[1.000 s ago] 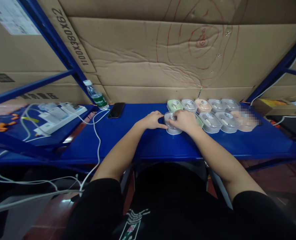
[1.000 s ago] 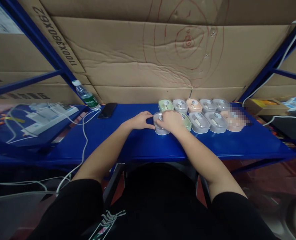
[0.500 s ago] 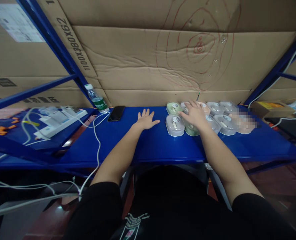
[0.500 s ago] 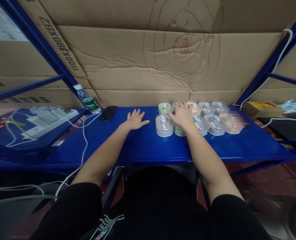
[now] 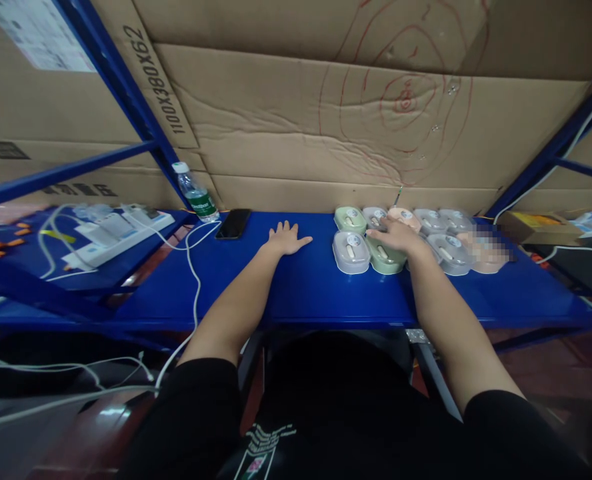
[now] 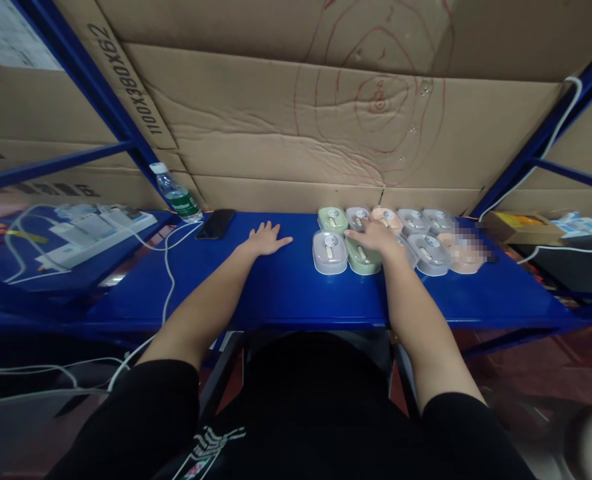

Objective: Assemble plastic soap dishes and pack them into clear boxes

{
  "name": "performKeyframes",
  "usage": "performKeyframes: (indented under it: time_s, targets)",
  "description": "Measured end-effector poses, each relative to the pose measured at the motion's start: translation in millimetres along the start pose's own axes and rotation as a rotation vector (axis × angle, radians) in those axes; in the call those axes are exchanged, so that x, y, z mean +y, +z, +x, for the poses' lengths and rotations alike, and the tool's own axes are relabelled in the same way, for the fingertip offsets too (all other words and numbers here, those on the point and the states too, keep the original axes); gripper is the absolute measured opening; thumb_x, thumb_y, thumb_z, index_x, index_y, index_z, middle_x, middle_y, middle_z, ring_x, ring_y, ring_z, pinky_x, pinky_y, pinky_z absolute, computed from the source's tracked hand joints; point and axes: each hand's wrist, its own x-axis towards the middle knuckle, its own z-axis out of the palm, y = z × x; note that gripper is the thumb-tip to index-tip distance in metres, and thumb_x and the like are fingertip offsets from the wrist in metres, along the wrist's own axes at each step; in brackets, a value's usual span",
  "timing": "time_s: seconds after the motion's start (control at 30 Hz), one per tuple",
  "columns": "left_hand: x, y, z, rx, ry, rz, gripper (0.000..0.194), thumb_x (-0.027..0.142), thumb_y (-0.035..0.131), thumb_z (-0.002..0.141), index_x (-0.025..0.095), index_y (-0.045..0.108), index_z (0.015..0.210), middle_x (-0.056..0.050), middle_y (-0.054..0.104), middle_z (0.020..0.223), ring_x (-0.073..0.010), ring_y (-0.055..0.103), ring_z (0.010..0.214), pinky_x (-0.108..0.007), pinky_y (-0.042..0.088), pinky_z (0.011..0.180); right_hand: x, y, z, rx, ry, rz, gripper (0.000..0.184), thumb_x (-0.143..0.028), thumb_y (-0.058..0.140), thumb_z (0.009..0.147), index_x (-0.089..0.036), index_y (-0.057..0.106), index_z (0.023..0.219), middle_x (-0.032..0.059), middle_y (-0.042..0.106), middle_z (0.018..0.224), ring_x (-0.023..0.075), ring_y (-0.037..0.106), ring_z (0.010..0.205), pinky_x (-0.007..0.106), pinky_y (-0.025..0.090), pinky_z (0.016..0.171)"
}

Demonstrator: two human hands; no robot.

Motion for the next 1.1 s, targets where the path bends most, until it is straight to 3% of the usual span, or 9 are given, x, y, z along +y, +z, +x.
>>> performKeyframes:
  time_s: [0.23,0.57,1.1]
  targets:
    - [4,-2.6,-5,-0.005,0.038,0.029,0.100,0.081,0.027,0.103,0.013,0.028,0.176,-0.025,0.019,0.182,-0.0477,0.017,0.169,-0.065,0.023,0.133,0,-3,-1,0.008,-0.017,0.011,0.078,-0.078,0.049,0.099,-0.018,0.066,0.147,0.0228,0.064,0.156,0.0469,0.059,0.145,0.061,0.050,0.116]
    - [9,-8.5,-14,-0.025,0.053,0.032,0.093,0.075,0.029,0.106,0.013,0.028,0.176,-0.025,0.019,0.182,-0.0485,0.018,0.169,-0.066,0.025,0.132,-3,-7,-3,-0.003,-0.011,0.002,0.076,-0.076,0.049,0.100,-0.017,0.066,0.143,0.0244,0.062,0.157,0.0472,0.058,0.146,0.059,0.048,0.116]
    - [11,-10.0,-16,-0.042,0.071,0.059,0.092,0.073,0.026,0.107,0.012,0.026,0.176,-0.026,0.018,0.182,-0.0494,0.019,0.168,-0.066,0.025,0.132,-10,-12,-8,0.009,-0.028,0.002,0.060,-0.070,0.053,0.101,-0.019,0.070,0.127,0.0234,0.072,0.141,0.0450,0.067,0.132,0.057,0.053,0.107]
